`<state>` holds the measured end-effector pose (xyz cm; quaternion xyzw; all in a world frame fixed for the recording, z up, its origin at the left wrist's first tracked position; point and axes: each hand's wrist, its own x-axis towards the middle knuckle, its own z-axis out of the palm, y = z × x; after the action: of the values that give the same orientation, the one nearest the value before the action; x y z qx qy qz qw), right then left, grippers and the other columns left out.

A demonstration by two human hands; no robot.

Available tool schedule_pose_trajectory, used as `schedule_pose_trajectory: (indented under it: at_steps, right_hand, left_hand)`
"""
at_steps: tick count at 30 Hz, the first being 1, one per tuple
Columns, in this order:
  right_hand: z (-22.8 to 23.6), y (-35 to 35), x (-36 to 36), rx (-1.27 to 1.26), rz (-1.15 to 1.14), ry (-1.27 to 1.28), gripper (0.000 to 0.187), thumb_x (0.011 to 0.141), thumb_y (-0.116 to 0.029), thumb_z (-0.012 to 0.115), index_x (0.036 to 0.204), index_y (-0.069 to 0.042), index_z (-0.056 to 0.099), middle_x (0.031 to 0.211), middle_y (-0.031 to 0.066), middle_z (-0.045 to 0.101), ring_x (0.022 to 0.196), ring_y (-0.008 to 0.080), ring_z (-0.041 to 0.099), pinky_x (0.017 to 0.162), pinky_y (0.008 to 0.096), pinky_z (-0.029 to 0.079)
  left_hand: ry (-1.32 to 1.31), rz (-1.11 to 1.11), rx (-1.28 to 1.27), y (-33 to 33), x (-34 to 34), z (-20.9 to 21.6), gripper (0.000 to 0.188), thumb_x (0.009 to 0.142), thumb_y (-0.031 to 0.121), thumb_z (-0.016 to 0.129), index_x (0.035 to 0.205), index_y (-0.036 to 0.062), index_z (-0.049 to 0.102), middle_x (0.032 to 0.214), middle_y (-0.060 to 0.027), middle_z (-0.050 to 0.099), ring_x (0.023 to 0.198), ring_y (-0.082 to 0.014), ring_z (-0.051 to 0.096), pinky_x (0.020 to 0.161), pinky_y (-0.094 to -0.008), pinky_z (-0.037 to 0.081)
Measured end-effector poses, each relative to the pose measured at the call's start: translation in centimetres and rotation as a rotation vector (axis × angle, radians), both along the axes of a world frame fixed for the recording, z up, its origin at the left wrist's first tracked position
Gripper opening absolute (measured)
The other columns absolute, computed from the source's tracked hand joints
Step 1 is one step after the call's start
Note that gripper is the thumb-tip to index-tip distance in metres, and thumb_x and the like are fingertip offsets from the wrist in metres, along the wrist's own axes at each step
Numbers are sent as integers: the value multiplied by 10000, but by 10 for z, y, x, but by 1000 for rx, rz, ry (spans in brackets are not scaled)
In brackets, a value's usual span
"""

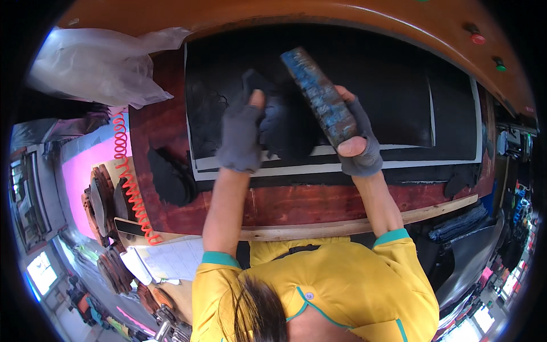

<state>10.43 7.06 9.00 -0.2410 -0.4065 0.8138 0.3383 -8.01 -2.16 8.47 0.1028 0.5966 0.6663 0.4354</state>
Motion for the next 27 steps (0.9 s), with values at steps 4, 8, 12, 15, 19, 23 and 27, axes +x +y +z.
schedule_pose_trajectory:
  at_steps: [4, 8, 12, 15, 19, 23, 27]
  right_hand:
    - [3, 15, 9, 426, -62, -229, 996, 516, -191, 878, 1385, -58, 410, 1399, 150, 428, 1246, 277, 490, 1062, 383, 411]
    - [-1, 21, 13, 1096, -16, -685, 988, 539, -152, 870, 1398, -72, 389, 1445, 190, 405, 1266, 349, 481, 1071, 432, 399]
    - [-17, 3, 24, 1346, -141, -922, 951, 603, -267, 873, 1394, -66, 384, 1401, 218, 432, 1229, 406, 480, 1063, 490, 381]
    - [-33, -5, 34, 1415, -226, -912, 879, 666, -344, 859, 1363, -57, 408, 1349, 222, 486, 1196, 406, 510, 1046, 499, 394]
    - [-49, 11, 33, 1411, -246, -840, 848, 669, -325, 866, 1335, -44, 423, 1360, 229, 486, 1185, 409, 526, 1037, 485, 406]
    - [-56, 40, 13, 1469, -300, -841, 861, 677, -324, 866, 1342, -28, 406, 1334, 227, 507, 1175, 418, 532, 1045, 486, 398]
    - [-44, 67, -16, 1476, -508, -905, 1061, 636, -439, 874, 1427, -12, 311, 1435, 249, 358, 1322, 416, 379, 1129, 522, 265]
  left_hand:
    - [474, 111, -118, -24, -53, -1, 362, 911, 217, 676, 1204, 18, 598, 1095, -78, 628, 1018, -210, 579, 893, -335, 470]
    - [1279, 118, -212, -40, -29, -6, 319, 889, 206, 677, 1175, 79, 612, 1132, -132, 608, 1085, -295, 572, 924, -401, 455]
    - [1550, -272, -79, -47, 56, -30, 303, 820, 180, 695, 1108, 106, 636, 1151, -82, 619, 1085, -273, 569, 948, -451, 394]
    - [1653, -161, -33, -42, 71, -49, 281, 786, 150, 680, 1063, 115, 654, 1138, -32, 640, 1057, -243, 580, 937, -441, 382]
    - [1689, -105, 7, -30, 62, -64, 284, 758, 131, 658, 1042, 115, 657, 1136, -10, 646, 1042, -227, 590, 924, -434, 384]
    - [1717, -65, 33, -3, 46, -71, 290, 763, 169, 649, 1047, 108, 654, 1144, -28, 640, 1041, -244, 589, 924, -450, 385]
    - [1790, -38, -52, 34, 26, -62, 307, 788, 230, 631, 1069, 107, 645, 1193, -71, 596, 1111, -278, 549, 976, -502, 370]
